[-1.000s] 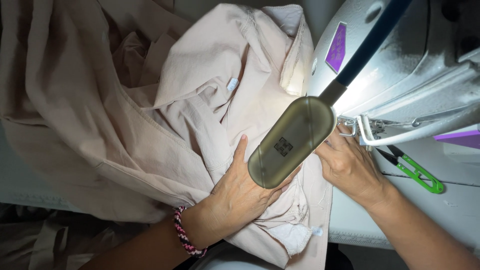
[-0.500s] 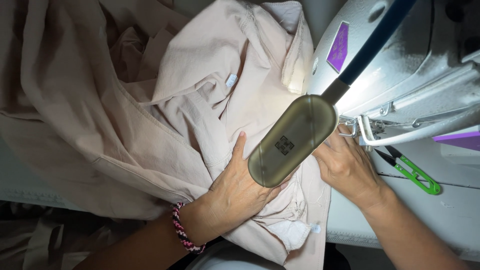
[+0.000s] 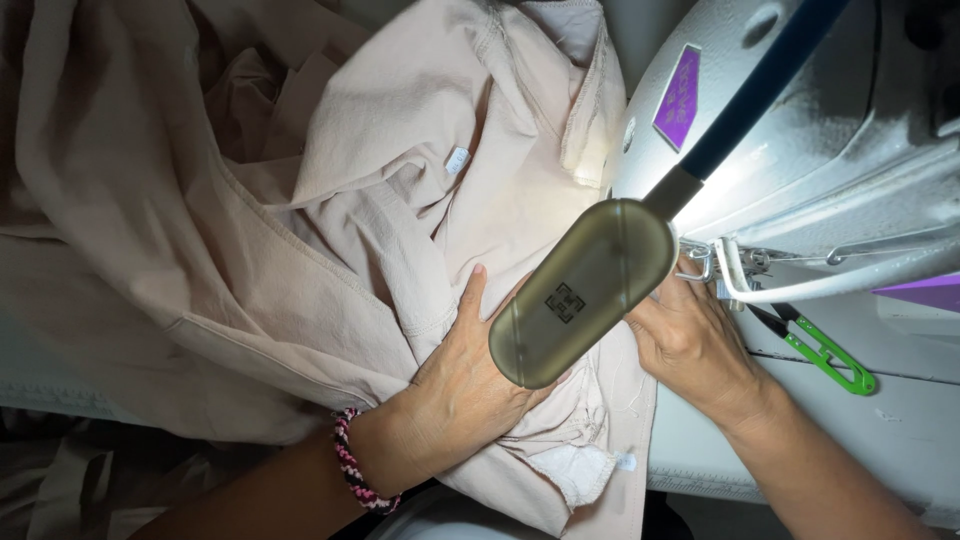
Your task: Repairing a garment by picking at threads with snips and aligning the fabric on a sewing machine table
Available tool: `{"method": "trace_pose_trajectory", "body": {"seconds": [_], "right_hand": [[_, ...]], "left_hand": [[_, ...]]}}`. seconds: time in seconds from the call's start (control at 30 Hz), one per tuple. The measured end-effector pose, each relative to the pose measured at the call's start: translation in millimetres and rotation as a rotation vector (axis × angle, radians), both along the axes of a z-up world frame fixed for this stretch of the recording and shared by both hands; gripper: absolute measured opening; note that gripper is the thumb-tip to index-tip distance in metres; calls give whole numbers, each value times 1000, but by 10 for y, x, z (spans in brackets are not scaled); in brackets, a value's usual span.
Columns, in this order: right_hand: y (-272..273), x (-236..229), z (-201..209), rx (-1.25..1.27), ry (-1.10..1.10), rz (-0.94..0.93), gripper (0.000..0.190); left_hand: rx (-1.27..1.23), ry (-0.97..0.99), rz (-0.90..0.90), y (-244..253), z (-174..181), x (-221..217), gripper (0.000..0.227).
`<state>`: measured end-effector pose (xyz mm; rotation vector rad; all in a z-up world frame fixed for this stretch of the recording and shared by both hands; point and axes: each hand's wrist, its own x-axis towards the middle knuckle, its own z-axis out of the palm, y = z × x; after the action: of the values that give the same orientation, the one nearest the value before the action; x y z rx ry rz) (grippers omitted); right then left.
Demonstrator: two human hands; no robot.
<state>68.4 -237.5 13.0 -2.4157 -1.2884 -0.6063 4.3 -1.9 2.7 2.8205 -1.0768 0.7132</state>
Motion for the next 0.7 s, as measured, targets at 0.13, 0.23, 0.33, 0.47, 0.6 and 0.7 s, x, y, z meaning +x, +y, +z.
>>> {"method": "trace_pose_trajectory", "body": {"seconds": [0.13, 0.23, 0.33, 0.47, 0.6, 0.7], "right_hand": [[-61, 77, -54, 19, 36, 65, 27], [-98, 63, -83, 27, 101, 21, 25], [-78, 12, -65, 12, 57, -11, 30], [4, -176, 131, 139, 166, 4, 22], [4, -209, 122, 93, 98, 1, 18], [21, -208, 127, 85, 74, 5, 15]], "left_hand": [[-15, 81, -17, -16, 51, 70, 35], [-146, 102, -60, -35, 36, 85, 34], [-31, 111, -11, -38, 29, 71, 36], [-56, 26, 8, 1, 92, 15, 32], [-162, -3, -41, 6, 56, 2, 31], [-155, 1, -35, 16, 72, -2, 31]]}}
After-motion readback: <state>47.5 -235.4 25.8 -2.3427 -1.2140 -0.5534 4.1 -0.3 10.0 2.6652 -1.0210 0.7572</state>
